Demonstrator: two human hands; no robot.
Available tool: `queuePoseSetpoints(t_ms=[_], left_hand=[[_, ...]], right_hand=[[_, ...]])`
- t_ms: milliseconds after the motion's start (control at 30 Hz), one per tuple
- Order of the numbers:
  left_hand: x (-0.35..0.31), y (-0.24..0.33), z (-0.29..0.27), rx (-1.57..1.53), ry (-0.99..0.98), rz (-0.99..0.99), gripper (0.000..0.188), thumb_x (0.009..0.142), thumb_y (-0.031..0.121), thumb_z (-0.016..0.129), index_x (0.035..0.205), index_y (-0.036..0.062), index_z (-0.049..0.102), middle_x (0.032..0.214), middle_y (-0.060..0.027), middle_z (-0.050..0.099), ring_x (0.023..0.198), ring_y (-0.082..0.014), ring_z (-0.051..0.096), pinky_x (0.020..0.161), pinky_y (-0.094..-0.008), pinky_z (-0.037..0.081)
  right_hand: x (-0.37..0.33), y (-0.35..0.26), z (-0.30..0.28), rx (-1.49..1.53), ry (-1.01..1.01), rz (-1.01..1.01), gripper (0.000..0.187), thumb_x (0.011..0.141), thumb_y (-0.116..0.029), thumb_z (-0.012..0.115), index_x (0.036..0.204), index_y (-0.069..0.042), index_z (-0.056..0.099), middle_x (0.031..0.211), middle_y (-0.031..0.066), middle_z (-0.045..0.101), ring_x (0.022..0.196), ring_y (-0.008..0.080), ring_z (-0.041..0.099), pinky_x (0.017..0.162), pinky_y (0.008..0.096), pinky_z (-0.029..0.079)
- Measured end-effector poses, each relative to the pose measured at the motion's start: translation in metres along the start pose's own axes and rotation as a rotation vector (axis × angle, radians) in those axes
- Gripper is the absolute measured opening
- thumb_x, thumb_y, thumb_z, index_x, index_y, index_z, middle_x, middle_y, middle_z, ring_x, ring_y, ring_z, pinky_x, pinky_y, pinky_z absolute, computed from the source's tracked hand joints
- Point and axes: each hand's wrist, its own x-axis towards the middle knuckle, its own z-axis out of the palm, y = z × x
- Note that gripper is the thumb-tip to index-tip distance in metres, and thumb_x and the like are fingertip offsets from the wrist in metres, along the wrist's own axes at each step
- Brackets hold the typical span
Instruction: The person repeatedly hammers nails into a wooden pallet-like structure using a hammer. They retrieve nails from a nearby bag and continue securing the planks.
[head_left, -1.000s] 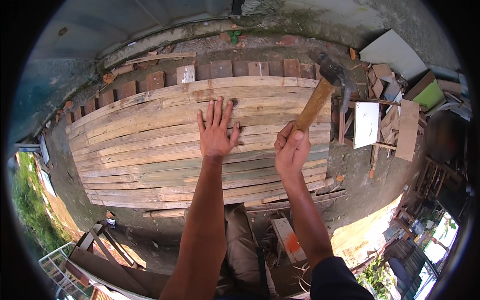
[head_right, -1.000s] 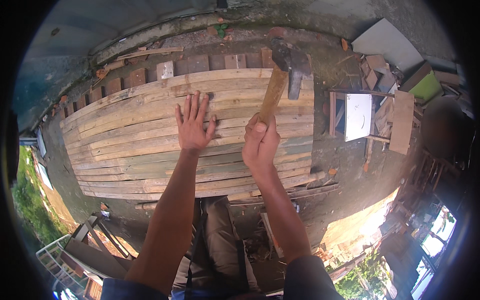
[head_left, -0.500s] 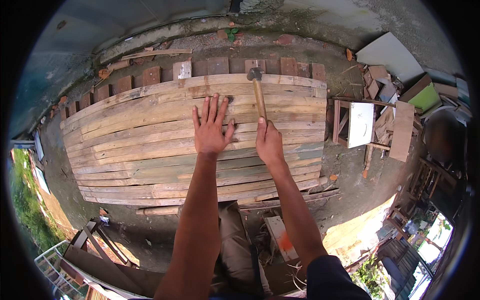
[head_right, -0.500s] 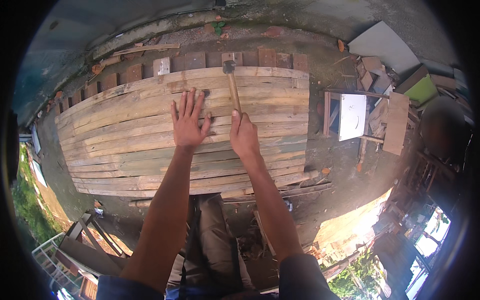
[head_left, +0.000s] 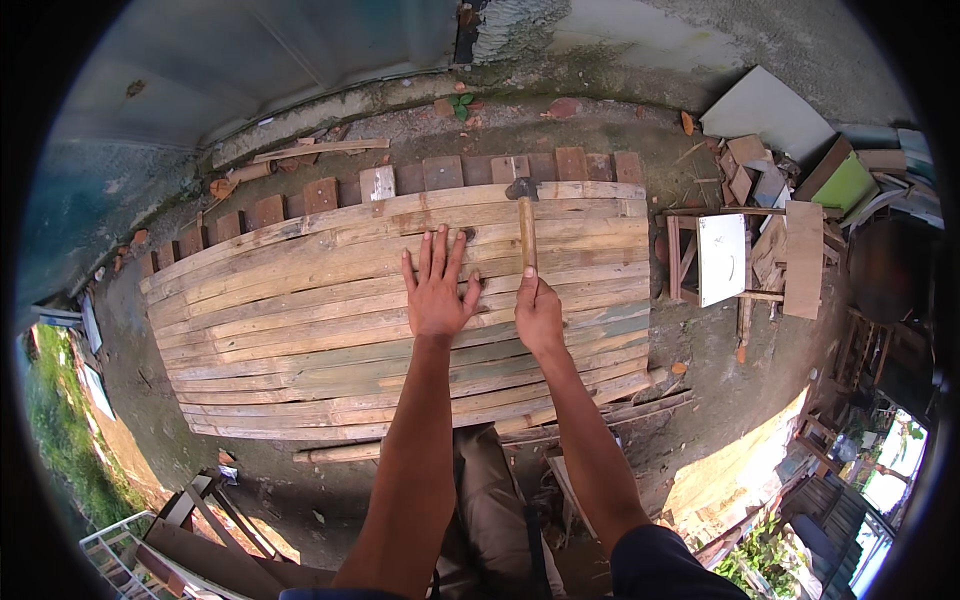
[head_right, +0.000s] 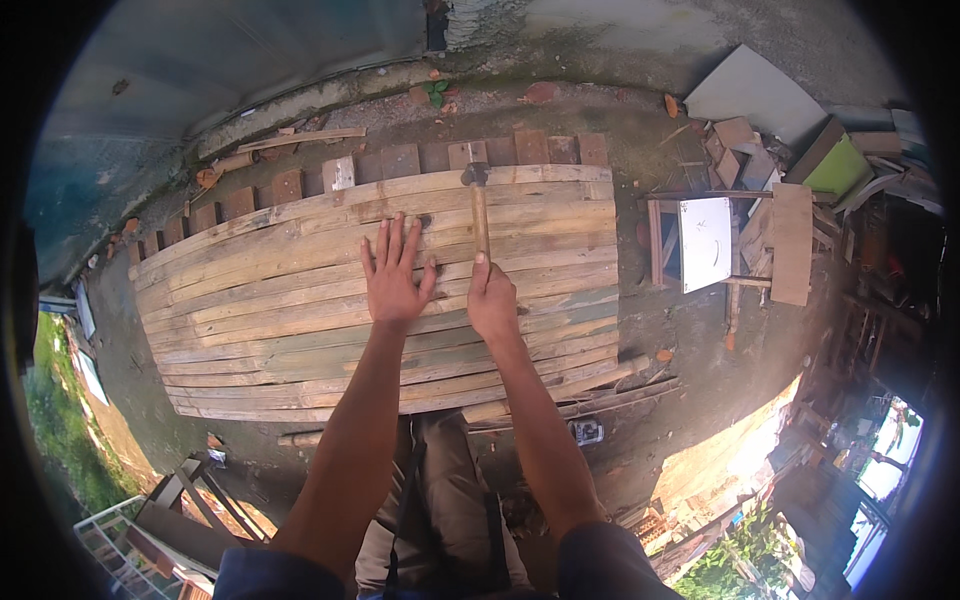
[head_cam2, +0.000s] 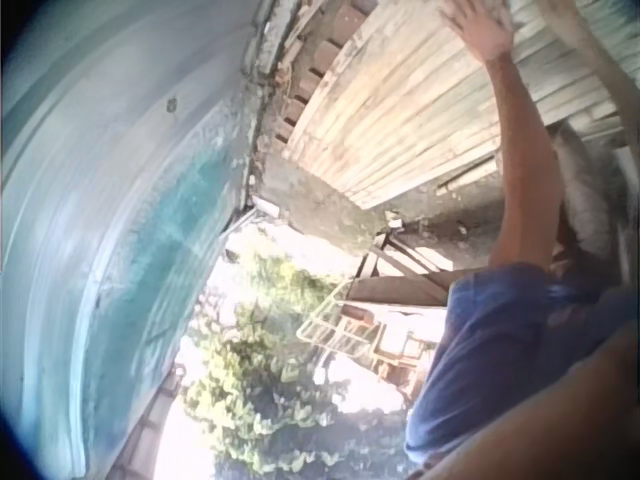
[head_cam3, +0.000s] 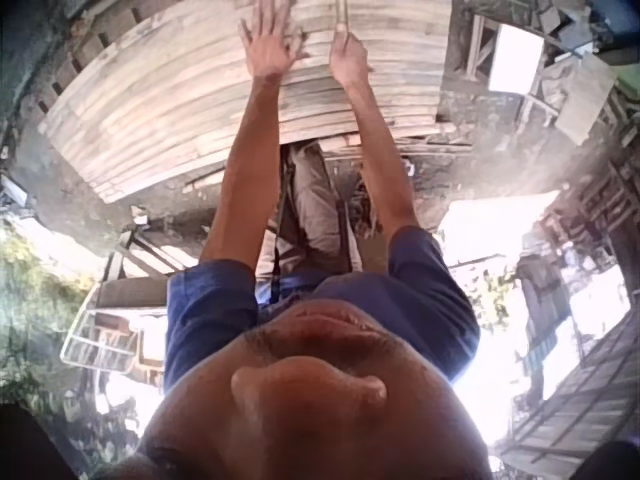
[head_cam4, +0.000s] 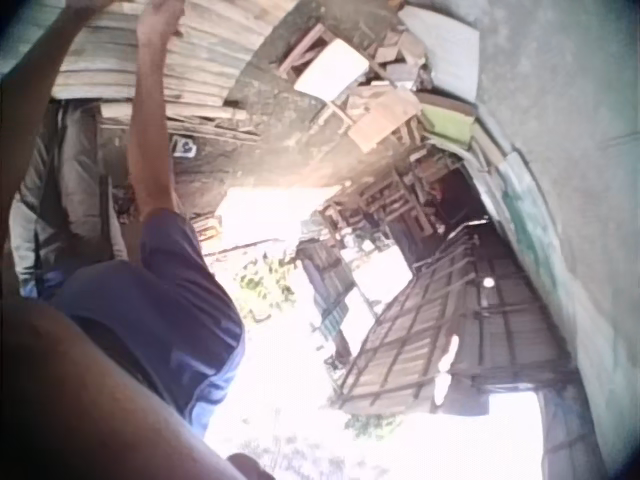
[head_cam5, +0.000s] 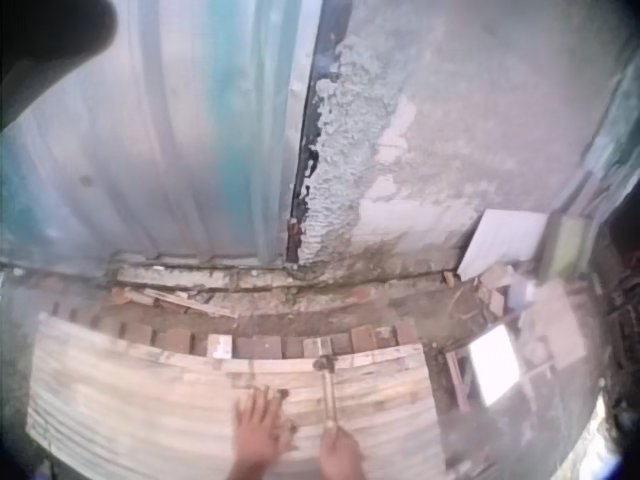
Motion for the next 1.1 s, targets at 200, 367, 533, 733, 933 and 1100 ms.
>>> queuePoseSetpoints(t_ms=[200,367,533,733,933,1100], left_hand=[[0.001,0.001,-0.002,-0.005,0.022,0.018,0.069,0.096,0.041,0.052,0.160,0.0216,0.036,0.169,-0.0043,0.027,0.156,-0.0266,0.021,0.127,-0.0565,0.008],[-0.001,-0.005,-0.001,-0.107,0.039,0.040,0.066,0.096,0.034,0.056,0.158,0.0194,0.040,0.168,-0.0051,0.028,0.156,-0.0280,0.021,0.126,-0.0573,0.009],[-0.019,-0.024,-0.035,-0.550,-0.012,0.059,0.054,0.095,0.013,0.059,0.148,0.0094,0.051,0.155,-0.0167,0.047,0.144,-0.0360,0.043,0.119,-0.0484,0.032],[-0.112,0.002,-0.165,-0.858,-0.212,-0.165,0.032,0.104,0.018,0.057,0.129,-0.0011,0.065,0.115,-0.0154,0.075,0.112,-0.0271,0.070,0.098,-0.0355,0.051],[-0.196,0.065,-0.247,-1.044,-0.444,-0.285,0.034,0.106,0.029,0.056,0.125,0.0033,0.068,0.115,-0.0096,0.075,0.111,-0.0195,0.067,0.097,-0.0350,0.048],[-0.287,0.144,-0.287,-1.086,-0.467,-0.199,0.037,0.106,0.031,0.053,0.124,0.0025,0.067,0.114,-0.0093,0.074,0.108,-0.0181,0.068,0.092,-0.0344,0.050]], right_hand=[[-0.017,0.006,-0.005,0.141,0.103,-0.085,0.034,0.108,-0.032,0.048,0.109,0.001,0.059,0.072,0.0227,0.065,0.069,0.0440,0.067,0.062,0.0495,0.050],[-0.040,0.045,0.001,-0.024,0.278,-0.051,0.030,0.105,-0.028,0.055,0.113,0.001,0.060,0.081,0.0238,0.066,0.077,0.0455,0.067,0.067,0.0514,0.052],[-0.066,0.070,0.004,-0.068,0.260,-0.125,0.041,0.099,-0.021,0.062,0.129,0.005,0.051,0.123,0.0302,0.054,0.108,0.0477,0.059,0.087,0.0523,0.051],[-0.168,0.028,-0.047,-0.079,0.239,-0.010,0.037,0.094,-0.021,0.069,0.121,0.003,0.060,0.118,0.0257,0.058,0.108,0.0418,0.061,0.093,0.0483,0.051],[-0.384,-0.018,-0.130,0.617,-0.017,0.078,0.033,0.099,-0.027,0.069,0.117,-0.001,0.065,0.098,0.0148,0.072,0.088,0.0251,0.070,0.080,0.0371,0.056],[-0.580,-0.002,-0.190,0.430,0.215,-0.097,0.018,0.102,-0.018,0.065,0.109,-0.002,0.069,0.089,0.0053,0.071,0.078,0.0115,0.065,0.072,0.0302,0.054]])
